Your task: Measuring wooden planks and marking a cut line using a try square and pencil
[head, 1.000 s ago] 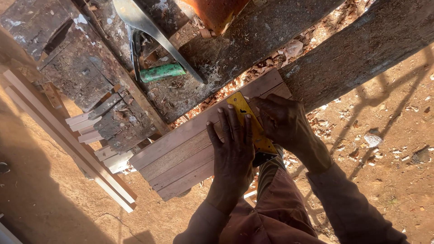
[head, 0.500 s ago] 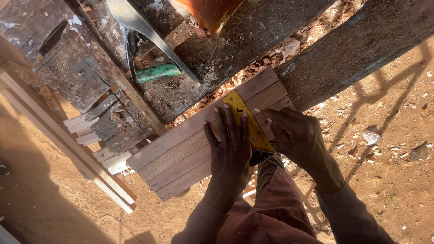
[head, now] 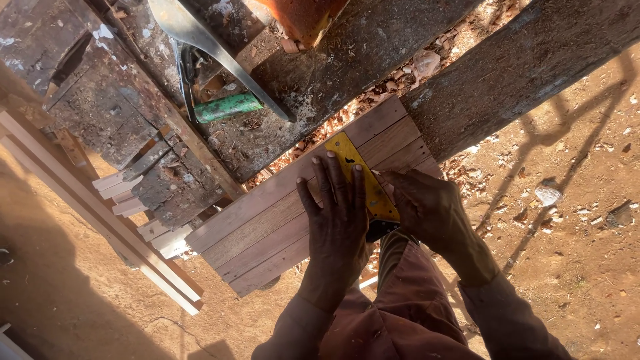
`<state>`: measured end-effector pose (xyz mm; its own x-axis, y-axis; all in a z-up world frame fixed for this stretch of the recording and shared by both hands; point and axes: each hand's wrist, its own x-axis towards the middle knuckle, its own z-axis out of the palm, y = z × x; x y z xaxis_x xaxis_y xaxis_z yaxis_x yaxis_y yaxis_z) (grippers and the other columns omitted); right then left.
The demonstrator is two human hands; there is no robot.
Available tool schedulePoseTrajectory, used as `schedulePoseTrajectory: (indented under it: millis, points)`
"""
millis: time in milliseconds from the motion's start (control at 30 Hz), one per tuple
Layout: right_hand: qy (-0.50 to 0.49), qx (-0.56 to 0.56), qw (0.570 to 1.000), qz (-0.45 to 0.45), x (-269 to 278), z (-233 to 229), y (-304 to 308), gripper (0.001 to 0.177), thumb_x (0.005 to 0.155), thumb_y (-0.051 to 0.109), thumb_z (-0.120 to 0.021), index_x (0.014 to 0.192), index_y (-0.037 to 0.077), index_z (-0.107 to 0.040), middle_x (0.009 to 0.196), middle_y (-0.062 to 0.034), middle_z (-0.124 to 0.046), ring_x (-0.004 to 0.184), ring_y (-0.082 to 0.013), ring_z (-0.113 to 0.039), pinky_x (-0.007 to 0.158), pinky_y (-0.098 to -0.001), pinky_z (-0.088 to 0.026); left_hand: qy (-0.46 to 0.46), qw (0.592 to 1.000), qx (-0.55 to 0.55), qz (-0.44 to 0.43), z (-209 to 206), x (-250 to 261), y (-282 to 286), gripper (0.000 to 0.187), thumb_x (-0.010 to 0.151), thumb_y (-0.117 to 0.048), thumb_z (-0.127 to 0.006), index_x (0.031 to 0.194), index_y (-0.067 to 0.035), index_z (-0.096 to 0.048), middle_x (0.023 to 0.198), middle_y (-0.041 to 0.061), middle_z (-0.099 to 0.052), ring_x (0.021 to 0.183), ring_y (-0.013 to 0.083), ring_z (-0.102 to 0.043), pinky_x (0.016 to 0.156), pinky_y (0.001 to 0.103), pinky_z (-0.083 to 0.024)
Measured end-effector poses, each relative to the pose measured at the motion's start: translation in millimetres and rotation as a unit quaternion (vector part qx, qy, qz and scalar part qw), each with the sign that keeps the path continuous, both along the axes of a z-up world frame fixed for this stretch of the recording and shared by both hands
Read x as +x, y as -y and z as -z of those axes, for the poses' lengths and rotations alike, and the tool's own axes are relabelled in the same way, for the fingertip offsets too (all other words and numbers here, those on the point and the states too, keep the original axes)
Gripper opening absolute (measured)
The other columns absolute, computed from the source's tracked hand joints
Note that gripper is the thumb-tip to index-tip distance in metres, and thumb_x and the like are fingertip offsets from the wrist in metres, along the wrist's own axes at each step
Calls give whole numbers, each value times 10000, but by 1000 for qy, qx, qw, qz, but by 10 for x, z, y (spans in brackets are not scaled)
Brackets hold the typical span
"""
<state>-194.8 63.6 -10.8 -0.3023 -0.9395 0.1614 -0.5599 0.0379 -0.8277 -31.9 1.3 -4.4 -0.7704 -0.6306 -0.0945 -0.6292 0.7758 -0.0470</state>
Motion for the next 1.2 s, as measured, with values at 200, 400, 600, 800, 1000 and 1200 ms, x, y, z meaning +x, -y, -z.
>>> schedulePoseTrajectory:
  millis: [200,400,600,800,1000,1200]
  points:
    - [-50,5,998,-28,12,58,-110,196,980,54,-556,955,6,-745,726,-152,-657,587,-373,-658,435,-387,-530,22,1000,-4,2,-197,-44,33,704,893,-323,-661,1520,-86,-444,1585,359,-334,1487,549,-312,1116,758,-288]
    - [3,45,999,-9,-91,-291,-139,226,959,11,-549,1043,13,-758,712,-179,-645,600,-411,-671,457,-429,-531,4,1000,-17,2,-15,-18,9,671,925,-271,-620,1530,-79,-404,1576,371,-340,1479,558,-326,1105,762,-297]
    - [-4,21,1000,-11,14,-54,-4,183,967,39,-575,993,19,-756,719,-146,-647,607,-391,-668,446,-408,-520,15,1000,-25,11,88,30,-4,677,912,-255,-603,1534,-87,-395,1579,364,-345,1481,553,-329,1104,758,-297]
    - [-35,42,998,-27,21,-10,-411,191,950,57,-566,987,1,-745,713,-163,-646,623,-400,-660,459,-429,-533,6,1000,-22,8,174,42,-17,676,923,-233,-587,1544,-80,-369,1582,368,-335,1478,554,-334,1099,762,-296]
    - [-57,41,997,-14,46,66,-408,161,951,113,-598,972,38,-739,756,-139,-664,646,-371,-669,476,-412,-543,6,999,-42,11,133,20,-3,656,935,-240,-577,1540,-90,-373,1572,359,-356,1469,547,-354,1095,755,-318]
    - [45,146,985,-83,-145,-169,-536,139,806,37,-624,872,15,-745,571,-106,-622,502,-285,-655,466,-373,-562,-11,999,-40,9,142,20,-2,672,947,-248,-574,1557,-99,-335,1568,361,-357,1461,552,-367,1088,763,-323]
